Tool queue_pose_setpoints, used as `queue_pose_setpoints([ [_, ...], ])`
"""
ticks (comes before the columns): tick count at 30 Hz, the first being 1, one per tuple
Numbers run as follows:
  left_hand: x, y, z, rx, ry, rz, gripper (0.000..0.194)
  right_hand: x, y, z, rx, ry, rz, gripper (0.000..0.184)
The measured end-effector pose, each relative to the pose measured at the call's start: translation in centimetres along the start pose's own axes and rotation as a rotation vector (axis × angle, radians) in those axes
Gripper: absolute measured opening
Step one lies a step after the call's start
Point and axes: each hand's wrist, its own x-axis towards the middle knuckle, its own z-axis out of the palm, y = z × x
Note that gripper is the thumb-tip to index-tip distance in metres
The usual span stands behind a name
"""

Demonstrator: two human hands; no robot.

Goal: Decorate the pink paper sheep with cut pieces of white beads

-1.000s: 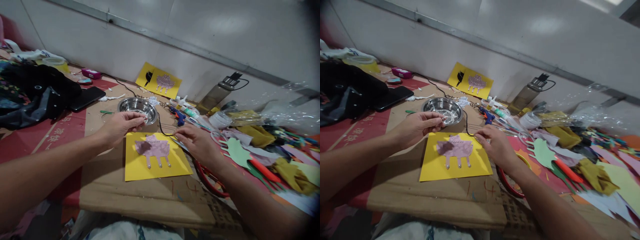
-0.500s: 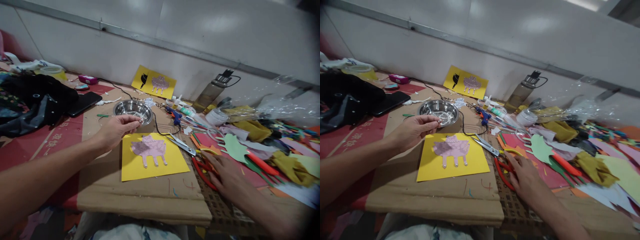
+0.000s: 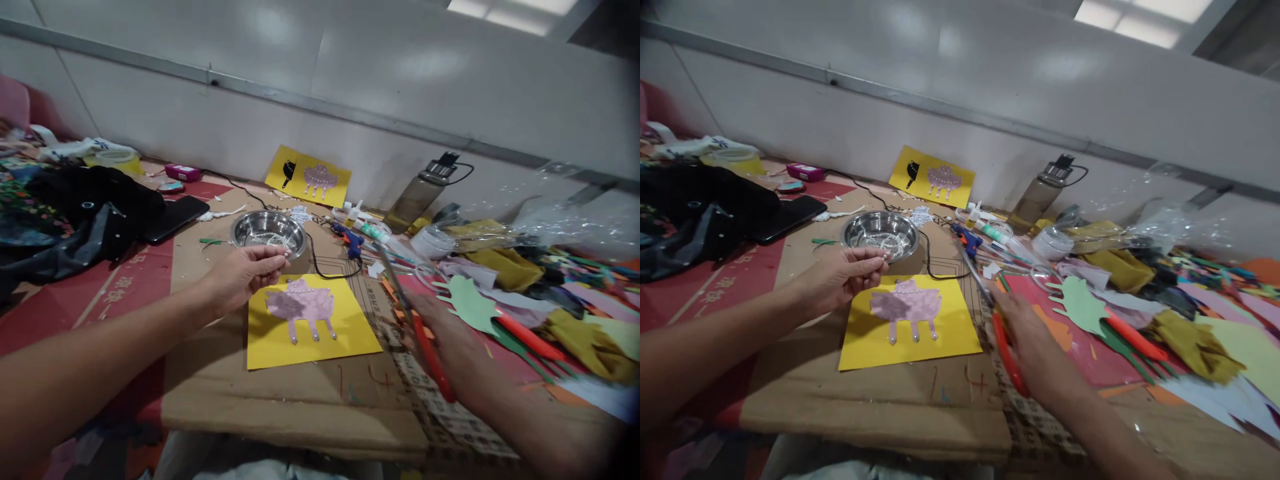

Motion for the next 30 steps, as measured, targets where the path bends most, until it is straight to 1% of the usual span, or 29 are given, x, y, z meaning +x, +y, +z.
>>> queue_pose_setpoints([
  [1, 0.0, -0.1, 0.0, -0.015, -0.006, -0.016, 0.013, 0.7, -1.0, 0.3, 0.035, -0.003, -0.032, 0.049],
  [2, -0.1, -0.2, 0.1, -0.023, -0.014, -0.029, 0.012, 1.5, -2.0, 0.6, 0.131, 0.030, -0.045, 0.048],
  [3, -0.1, -0.4, 0.1, -0.023, -0.024, -0.043, 0.011, 2.3, -3.0, 1.0, 0.247, 0.045, -0.040, 0.047],
  [4, -0.2, -0.5, 0.2, -0.019, -0.037, -0.056, 0.011, 3.2, -4.0, 1.4, 0.367, 0.048, -0.007, 0.043],
  [5, -0.3, -0.6, 0.3, -0.006, -0.052, -0.069, 0.011, 4.1, -5.0, 1.7, 0.484, 0.019, 0.006, 0.041],
  [6, -0.4, -0.8, 0.4, 0.015, -0.064, -0.081, 0.012, 4.9, -6.0, 2.0, 0.599, 0.008, -0.003, 0.042],
  [7, -0.5, -0.9, 0.4, 0.042, -0.068, -0.090, 0.012, 5.7, -6.9, 2.3, 0.706, 0.030, -0.025, 0.045],
  [9, -0.7, -1.0, 0.6, 0.096, -0.062, -0.105, 0.013, 7.0, -8.5, 2.8, 0.842, 0.036, -0.062, 0.050],
  [11, -0.9, -1.1, 0.8, 0.130, -0.063, -0.113, 0.014, 7.8, -9.7, 3.3, 0.912, 0.009, -0.088, 0.050],
  [13, -1.0, -1.2, 0.8, 0.147, -0.087, -0.116, 0.017, 8.2, -10.6, 3.6, 0.933, -0.009, -0.100, 0.048],
  [16, -1.0, -1.4, 0.8, 0.161, -0.128, -0.114, 0.022, 8.1, -11.2, 4.0, 0.897, 0.024, -0.142, 0.050],
  [19, -1.0, -1.7, 0.9, 0.159, -0.131, -0.109, 0.020, 7.8, -11.3, 4.0, 0.777, 0.069, -0.201, 0.053],
  [23, -1.0, -2.1, 1.0, 0.186, -0.116, -0.108, 0.020, 7.6, -11.2, 3.8, 0.626, 0.102, -0.298, 0.049],
  [27, -1.0, -2.4, 1.0, 0.194, -0.111, -0.089, 0.020, 7.5, -11.2, 3.8, 0.551, 0.121, -0.389, 0.048],
  [30, -1.0, -2.6, 1.2, 0.206, -0.120, -0.060, 0.018, 7.4, -11.3, 3.9, 0.548, 0.121, -0.388, 0.048],
])
